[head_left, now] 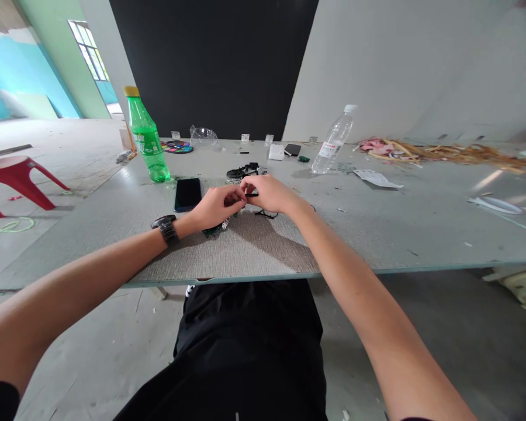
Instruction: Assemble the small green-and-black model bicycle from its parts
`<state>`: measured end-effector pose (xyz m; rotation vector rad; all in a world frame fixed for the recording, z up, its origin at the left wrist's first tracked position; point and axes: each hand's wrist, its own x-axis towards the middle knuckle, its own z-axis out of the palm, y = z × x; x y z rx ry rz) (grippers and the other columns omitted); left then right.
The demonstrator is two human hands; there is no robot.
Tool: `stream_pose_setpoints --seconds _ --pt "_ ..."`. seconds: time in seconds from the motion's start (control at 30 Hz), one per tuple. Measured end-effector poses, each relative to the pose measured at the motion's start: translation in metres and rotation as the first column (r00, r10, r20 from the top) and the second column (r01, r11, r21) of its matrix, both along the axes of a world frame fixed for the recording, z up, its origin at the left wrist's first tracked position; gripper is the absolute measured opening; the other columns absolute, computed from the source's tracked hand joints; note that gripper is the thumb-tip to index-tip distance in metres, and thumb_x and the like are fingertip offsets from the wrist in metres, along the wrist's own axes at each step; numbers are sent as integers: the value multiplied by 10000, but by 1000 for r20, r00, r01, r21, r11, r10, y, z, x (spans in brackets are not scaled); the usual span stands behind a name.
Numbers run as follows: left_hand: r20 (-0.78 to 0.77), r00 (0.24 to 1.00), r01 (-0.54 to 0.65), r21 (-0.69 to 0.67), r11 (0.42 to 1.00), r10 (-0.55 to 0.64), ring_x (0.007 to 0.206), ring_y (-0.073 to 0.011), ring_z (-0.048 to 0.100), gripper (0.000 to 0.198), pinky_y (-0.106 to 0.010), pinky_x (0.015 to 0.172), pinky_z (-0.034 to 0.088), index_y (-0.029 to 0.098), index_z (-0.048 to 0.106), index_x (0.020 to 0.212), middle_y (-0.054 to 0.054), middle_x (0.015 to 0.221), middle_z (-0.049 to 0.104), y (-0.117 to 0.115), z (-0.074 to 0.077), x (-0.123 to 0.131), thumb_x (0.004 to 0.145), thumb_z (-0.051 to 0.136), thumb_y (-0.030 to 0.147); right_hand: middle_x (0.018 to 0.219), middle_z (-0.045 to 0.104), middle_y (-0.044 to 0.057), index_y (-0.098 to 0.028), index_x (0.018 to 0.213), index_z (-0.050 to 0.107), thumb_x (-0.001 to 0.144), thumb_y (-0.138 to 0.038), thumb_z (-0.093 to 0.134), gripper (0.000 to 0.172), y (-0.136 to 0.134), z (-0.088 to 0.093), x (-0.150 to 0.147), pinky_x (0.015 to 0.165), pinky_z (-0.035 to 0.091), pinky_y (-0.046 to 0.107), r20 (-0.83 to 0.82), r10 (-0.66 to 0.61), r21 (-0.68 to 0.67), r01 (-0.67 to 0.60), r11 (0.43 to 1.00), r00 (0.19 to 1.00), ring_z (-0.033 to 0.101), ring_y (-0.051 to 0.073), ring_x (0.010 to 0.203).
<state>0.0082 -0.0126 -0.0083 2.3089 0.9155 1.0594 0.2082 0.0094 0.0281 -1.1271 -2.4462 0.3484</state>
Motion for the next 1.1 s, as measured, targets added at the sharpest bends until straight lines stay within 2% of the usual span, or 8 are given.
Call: stream_pose_setpoints --seconds 0.8,1.1 --pt "-127 992 24 73 997 -15 660 -102 566 95 -239 646 435 174 665 938 -2 777 674 -4 5 0 886 589 201 980 713 69 -236 957 660 820 -238 668 138 -3 2 1 724 420 351 71 -60 -27 62 998 996 627 240 905" --pt "-211 977 0 77 997 17 628 -110 542 121 -252 614 406 173 670 953 7 721 640 -9 8 2 889 597 246 992 708 76 -224 975 670 818 -245 697 160 -8 5 1 728 408 339 77 -54 -45 58 997 996 621 237 914"
